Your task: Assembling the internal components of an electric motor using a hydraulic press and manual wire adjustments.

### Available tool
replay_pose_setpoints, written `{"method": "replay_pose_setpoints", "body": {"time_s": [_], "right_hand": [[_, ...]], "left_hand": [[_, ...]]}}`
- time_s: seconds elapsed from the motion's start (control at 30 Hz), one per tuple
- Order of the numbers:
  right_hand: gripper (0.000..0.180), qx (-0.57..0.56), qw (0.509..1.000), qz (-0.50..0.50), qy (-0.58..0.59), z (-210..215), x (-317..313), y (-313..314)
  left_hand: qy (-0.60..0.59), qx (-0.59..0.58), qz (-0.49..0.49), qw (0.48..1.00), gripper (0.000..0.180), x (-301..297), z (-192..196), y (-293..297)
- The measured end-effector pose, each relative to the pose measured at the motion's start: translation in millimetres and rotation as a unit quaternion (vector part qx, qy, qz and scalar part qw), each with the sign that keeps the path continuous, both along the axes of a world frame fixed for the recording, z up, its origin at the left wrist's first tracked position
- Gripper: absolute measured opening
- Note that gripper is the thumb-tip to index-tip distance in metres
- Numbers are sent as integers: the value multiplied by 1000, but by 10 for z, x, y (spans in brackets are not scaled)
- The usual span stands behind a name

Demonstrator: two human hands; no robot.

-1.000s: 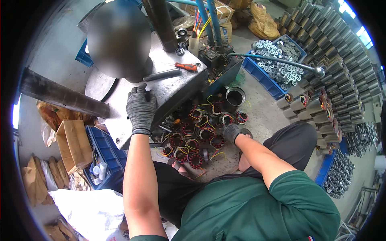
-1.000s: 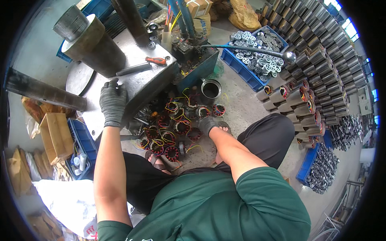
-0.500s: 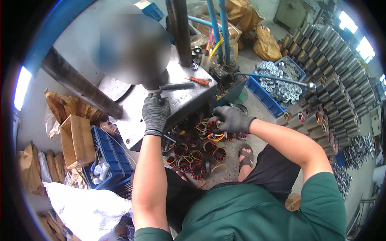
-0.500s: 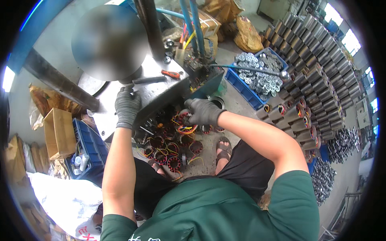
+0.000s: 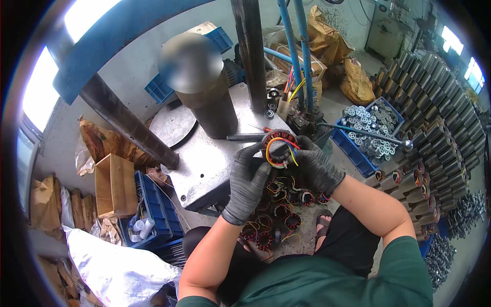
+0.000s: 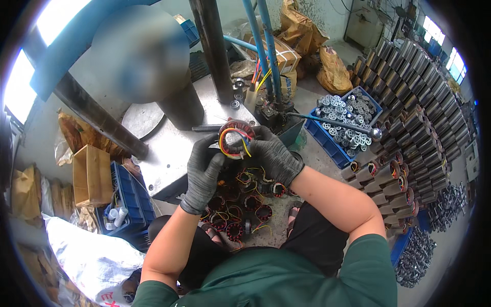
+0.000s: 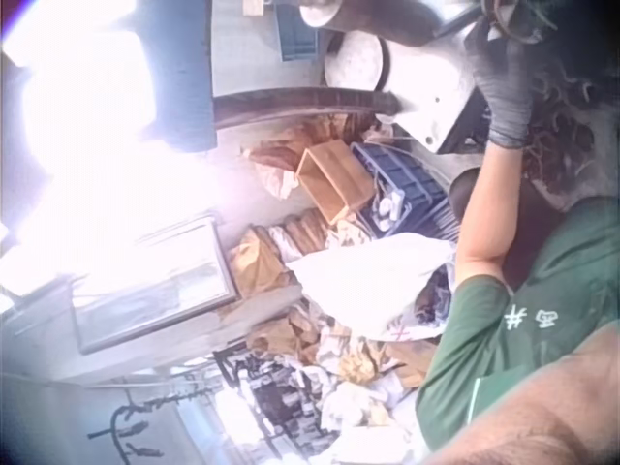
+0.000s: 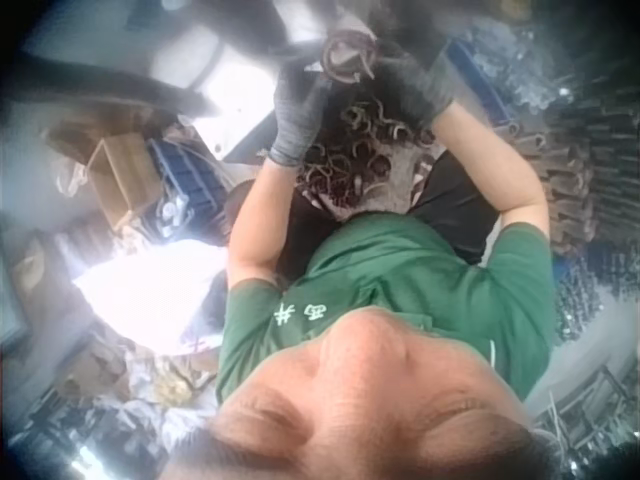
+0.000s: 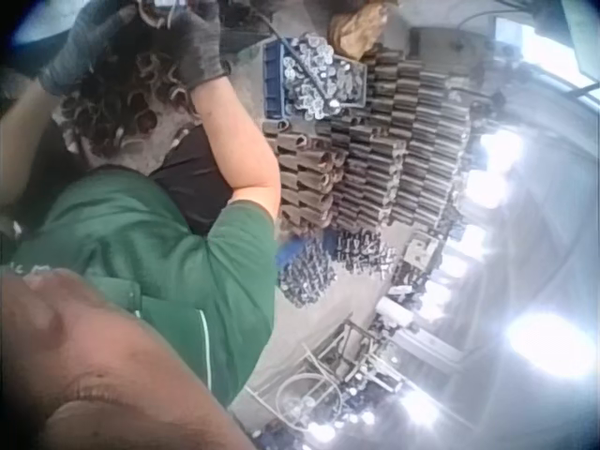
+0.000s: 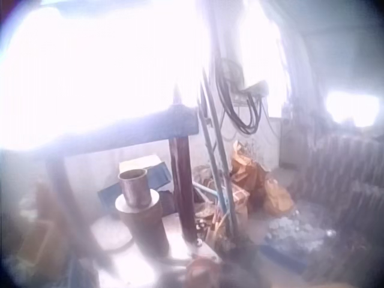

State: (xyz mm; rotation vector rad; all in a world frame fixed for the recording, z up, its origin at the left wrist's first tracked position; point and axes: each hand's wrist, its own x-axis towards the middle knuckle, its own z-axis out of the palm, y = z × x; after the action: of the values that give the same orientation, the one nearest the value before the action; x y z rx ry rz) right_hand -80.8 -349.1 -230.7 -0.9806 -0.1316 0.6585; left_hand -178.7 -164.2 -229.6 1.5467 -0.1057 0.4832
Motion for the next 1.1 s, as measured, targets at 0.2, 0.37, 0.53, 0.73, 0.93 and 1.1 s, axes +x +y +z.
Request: {"method": "replay_pose_setpoints", "body": {"time_s": [0.2,0.37,0.53,0.73,0.93,1.1], "right_hand": [[36,77,997,15,18,3,-58,37],[35,61,998,-5,-3,92,-95,33],[36,30,999,-9,-24,125,-117,35],[43,59,998,-23,2,17,-7,8],[44,62,997,-41,17,87,-80,45],[46,21,999,-26,-6,130,-173,70]], "left_hand": [[-41,7,24,999,46,-7,-14,50],[-28,40,37,998,35,-4,82,107],[-28,52,88,994,22,56,-9,142],[73,-157,135,976,15,93,10,379],[26,-87,103,991,22,122,25,306],[-26,26,83,996,19,160,-59,241]]}}
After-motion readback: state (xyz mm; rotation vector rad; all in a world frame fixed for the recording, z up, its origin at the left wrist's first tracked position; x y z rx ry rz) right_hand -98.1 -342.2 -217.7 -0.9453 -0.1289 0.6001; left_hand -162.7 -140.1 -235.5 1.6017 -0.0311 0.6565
